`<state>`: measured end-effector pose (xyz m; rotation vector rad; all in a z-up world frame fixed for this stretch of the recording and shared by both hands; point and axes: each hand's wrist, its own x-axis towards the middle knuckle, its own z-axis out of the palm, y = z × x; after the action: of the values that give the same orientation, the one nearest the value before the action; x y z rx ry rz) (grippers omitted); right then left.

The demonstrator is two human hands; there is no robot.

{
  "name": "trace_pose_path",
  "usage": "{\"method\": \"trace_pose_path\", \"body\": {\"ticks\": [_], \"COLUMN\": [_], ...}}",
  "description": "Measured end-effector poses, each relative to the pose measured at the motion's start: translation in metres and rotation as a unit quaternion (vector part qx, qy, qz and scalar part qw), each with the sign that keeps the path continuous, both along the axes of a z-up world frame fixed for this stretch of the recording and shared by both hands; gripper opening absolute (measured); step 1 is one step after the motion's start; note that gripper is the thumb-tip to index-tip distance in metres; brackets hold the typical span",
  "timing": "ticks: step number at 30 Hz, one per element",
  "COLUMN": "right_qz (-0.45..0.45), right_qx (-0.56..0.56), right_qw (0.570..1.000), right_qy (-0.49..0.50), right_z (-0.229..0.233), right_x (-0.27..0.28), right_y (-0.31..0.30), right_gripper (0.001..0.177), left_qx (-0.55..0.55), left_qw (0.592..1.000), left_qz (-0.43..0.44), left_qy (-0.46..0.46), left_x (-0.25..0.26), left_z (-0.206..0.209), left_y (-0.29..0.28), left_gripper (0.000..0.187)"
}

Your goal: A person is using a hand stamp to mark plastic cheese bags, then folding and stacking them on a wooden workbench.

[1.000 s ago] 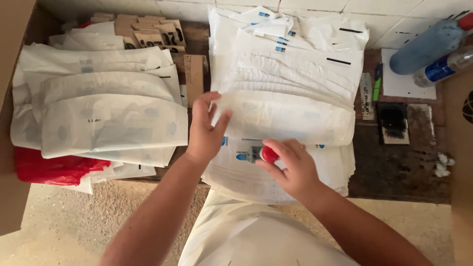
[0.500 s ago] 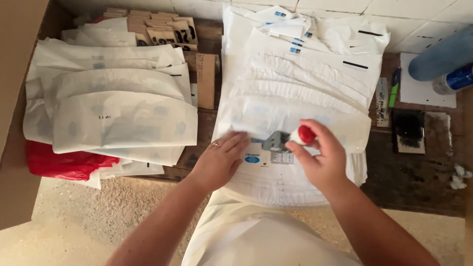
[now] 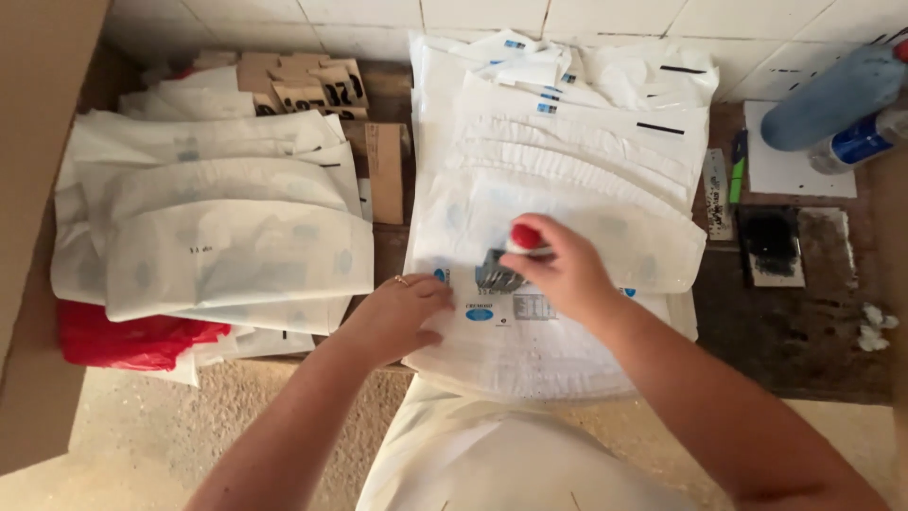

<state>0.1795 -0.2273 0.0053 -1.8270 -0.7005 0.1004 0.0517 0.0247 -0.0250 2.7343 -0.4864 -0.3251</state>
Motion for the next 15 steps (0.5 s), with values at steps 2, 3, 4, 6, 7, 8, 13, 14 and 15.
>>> {"method": "trace_pose_path", "body": {"ticks": [2,3,4,6,7,8,13,14,15], "right_qz": [-0.083,-0.081,-0.104,-0.124,-0.132,-0.139,-0.112,-0.093,-0.093], "right_qx": [0.013,0.01,0.039,0.071,0.077,0.082,0.058,0.036,0.036], "right_qw": [0.993,0.993,0.988,0.98,0.977,0.973,0.983,0.989,0.989], "right_qy": [0.077,0.08,0.109,0.136,0.149,0.162,0.131,0.106,0.105], "right_z": [0.004,0.011,0.018,0.027,0.028,0.029,0.041,0.042,0.031], "right_x": [0.007,0.006,0.006,0.003,0.001,-0.001,-0.039,-0.048,-0.046], "right_y": [-0.013,-0.023,-0.033,-0.051,-0.06,-0.07,-0.057,-0.05,-0.039], "right_gripper": [0.051,0.051,0.05,0.05,0.049,0.047,0.057,0.06,0.06], "left_qx": [0.011,0.009,-0.005,-0.014,-0.028,-0.042,-0.182,-0.226,-0.226], "left_qw": [0.999,1.0,0.998,0.995,0.994,0.991,0.949,0.926,0.926], "left_qz": [-0.004,-0.002,0.006,0.016,0.052,0.088,0.257,0.303,0.303], "left_qy": [-0.033,-0.03,-0.065,-0.102,-0.095,-0.087,-0.017,-0.018,-0.019], "left_x": [-0.002,-0.003,-0.005,-0.004,-0.003,-0.001,0.026,0.033,0.038], "left_z": [-0.009,-0.014,-0.019,-0.022,-0.022,-0.023,0.005,0.003,0.004], "left_y": [0.005,0.005,0.006,0.008,0.008,0.007,-0.009,-0.013,-0.013], "left_gripper": [0.041,0.041,0.027,0.015,0.012,0.012,0.021,0.025,0.025]}}
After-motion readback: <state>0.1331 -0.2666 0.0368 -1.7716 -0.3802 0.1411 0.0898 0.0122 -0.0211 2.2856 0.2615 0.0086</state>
